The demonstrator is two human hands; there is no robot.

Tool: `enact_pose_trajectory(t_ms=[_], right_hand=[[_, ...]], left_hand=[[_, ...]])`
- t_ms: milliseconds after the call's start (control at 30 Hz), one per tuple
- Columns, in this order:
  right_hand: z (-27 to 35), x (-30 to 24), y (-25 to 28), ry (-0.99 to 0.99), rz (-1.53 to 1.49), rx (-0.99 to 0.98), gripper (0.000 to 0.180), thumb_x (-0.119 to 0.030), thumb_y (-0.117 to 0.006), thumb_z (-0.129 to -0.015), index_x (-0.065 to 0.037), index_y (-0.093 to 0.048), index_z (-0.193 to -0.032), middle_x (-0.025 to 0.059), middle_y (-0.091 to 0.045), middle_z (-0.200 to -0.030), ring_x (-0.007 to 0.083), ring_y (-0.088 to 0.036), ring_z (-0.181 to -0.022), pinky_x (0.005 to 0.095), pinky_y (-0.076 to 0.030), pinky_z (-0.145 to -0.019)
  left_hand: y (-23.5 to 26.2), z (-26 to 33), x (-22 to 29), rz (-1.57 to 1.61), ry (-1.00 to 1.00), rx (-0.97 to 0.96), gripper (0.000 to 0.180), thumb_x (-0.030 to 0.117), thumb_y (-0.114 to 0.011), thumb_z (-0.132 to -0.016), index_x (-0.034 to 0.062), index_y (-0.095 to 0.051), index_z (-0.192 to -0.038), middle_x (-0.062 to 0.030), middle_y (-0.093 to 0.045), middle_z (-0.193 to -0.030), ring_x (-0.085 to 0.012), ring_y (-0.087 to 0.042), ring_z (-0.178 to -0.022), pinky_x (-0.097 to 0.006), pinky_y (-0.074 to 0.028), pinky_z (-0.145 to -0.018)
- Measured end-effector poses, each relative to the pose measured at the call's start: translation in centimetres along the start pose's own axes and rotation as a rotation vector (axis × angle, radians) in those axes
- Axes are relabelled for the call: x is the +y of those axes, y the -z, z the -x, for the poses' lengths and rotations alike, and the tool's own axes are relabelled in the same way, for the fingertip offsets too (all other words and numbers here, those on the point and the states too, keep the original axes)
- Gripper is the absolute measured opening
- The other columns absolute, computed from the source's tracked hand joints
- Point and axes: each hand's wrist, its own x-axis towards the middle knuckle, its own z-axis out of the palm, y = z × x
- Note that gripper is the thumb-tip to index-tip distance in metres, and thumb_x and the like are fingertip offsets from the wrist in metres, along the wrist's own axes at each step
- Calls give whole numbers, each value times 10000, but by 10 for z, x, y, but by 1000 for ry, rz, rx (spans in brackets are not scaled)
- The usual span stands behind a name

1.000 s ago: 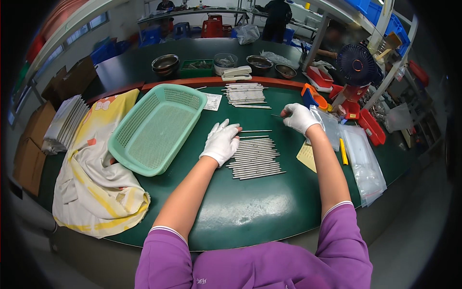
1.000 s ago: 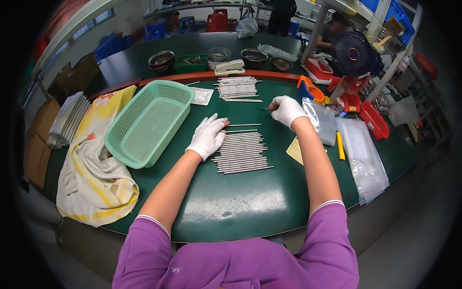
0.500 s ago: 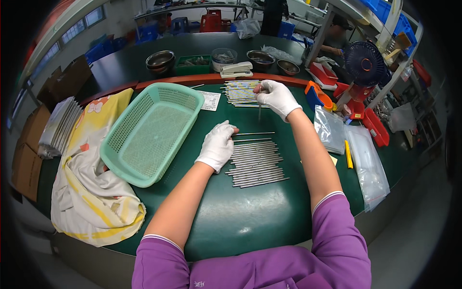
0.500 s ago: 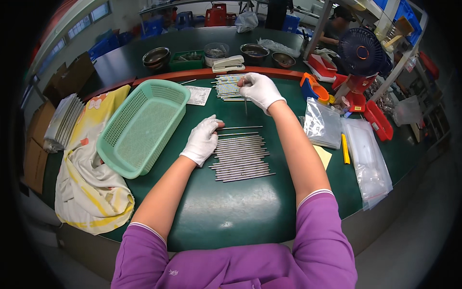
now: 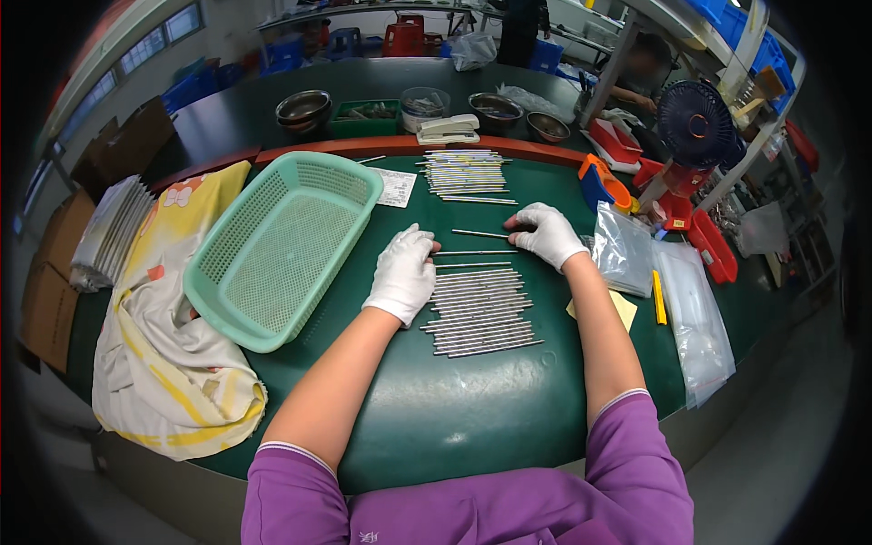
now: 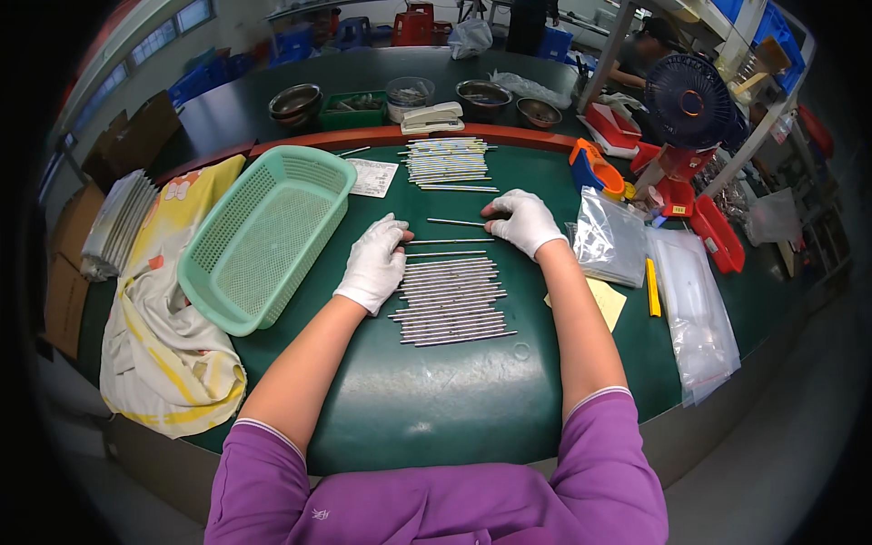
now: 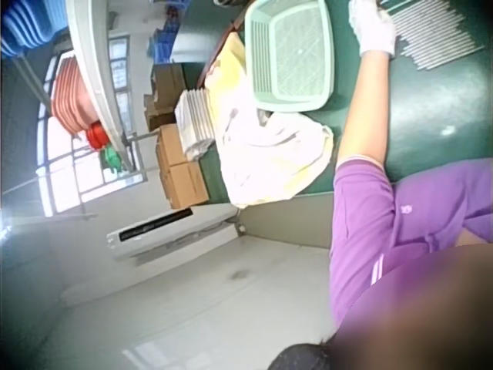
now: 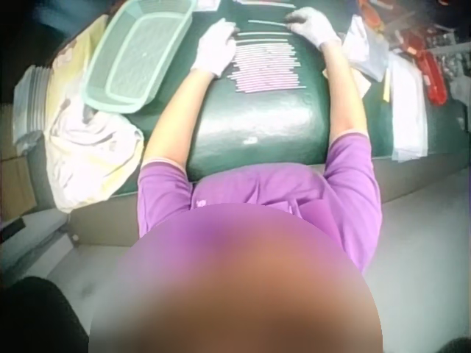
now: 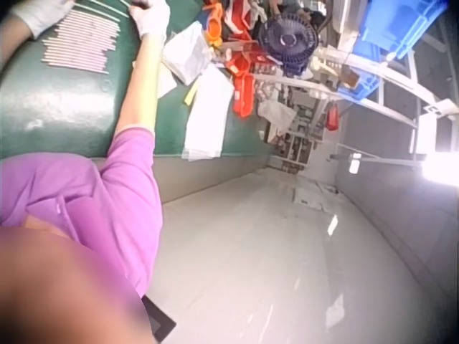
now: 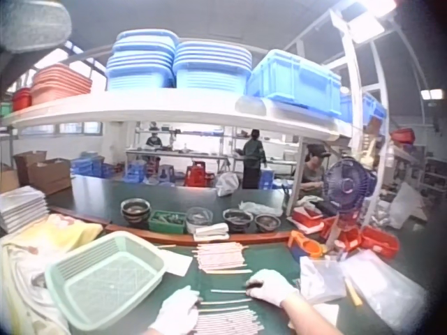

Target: Sorting and packing small metal rods into plastic bags at an industrial workstation.

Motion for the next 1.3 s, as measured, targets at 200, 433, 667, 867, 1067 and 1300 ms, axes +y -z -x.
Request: enact_pose_trajectory(t_ms=[200,433,667,867,1067,1300], right_hand=[[-4,-36,-13,63,383,-51,90,-143,-618,-766,-59,-644,-783,148,-614,-870,325,-593,-843,388,-474,-767],[-4,-32,14,-62,-148,10,125,-41,-505,-841,-5,-525,-958,41,-575,-810,143,-538,-715,272,-455,-685],[4,-47,2,49,276,-334,197,-209,-637,-749,-49,-656,-861,165,-635,-834,309,-609,-800,347,-481,-744],[4,-53,18,95,253,-262,196,-179,-603,-789,-13,-614,-891,163,-613,-834,289,-601,-780,340,-475,-730],[7,-48,64,116,-81,138,128,-85,-617,-777,3,-576,-862,94,-567,-739,145,-534,-684,268,-456,-669],[-2,-46,32,156,29,171,133,-98,-671,-746,-17,-627,-842,145,-582,-803,286,-584,-754,328,-469,-696]], left_hand=[[4,0,1,24,4,-30,156,106,-622,-738,68,-634,-889,-105,-600,-1097,-317,-499,-1133,-396,-405,-961],[5,3,-4,-130,-2,55,188,135,-582,-776,89,-658,-941,-107,-590,-1130,-349,-487,-1131,-423,-404,-952],[8,3,0,-214,-65,-27,257,98,-544,-780,94,-633,-1021,-102,-559,-1177,-347,-440,-1182,-451,-343,-1010],[10,5,-1,-194,-21,-82,333,63,-519,-761,93,-608,-1080,-101,-518,-1233,-327,-400,-1225,-454,-286,-1057],[10,5,1,-195,-18,-77,344,53,-512,-754,100,-608,-1081,-99,-519,-1231,-323,-395,-1231,-452,-285,-1058],[10,3,0,-150,-19,-47,289,48,-513,-747,92,-624,-1011,-97,-548,-1195,-333,-426,-1203,-451,-304,-1044]])
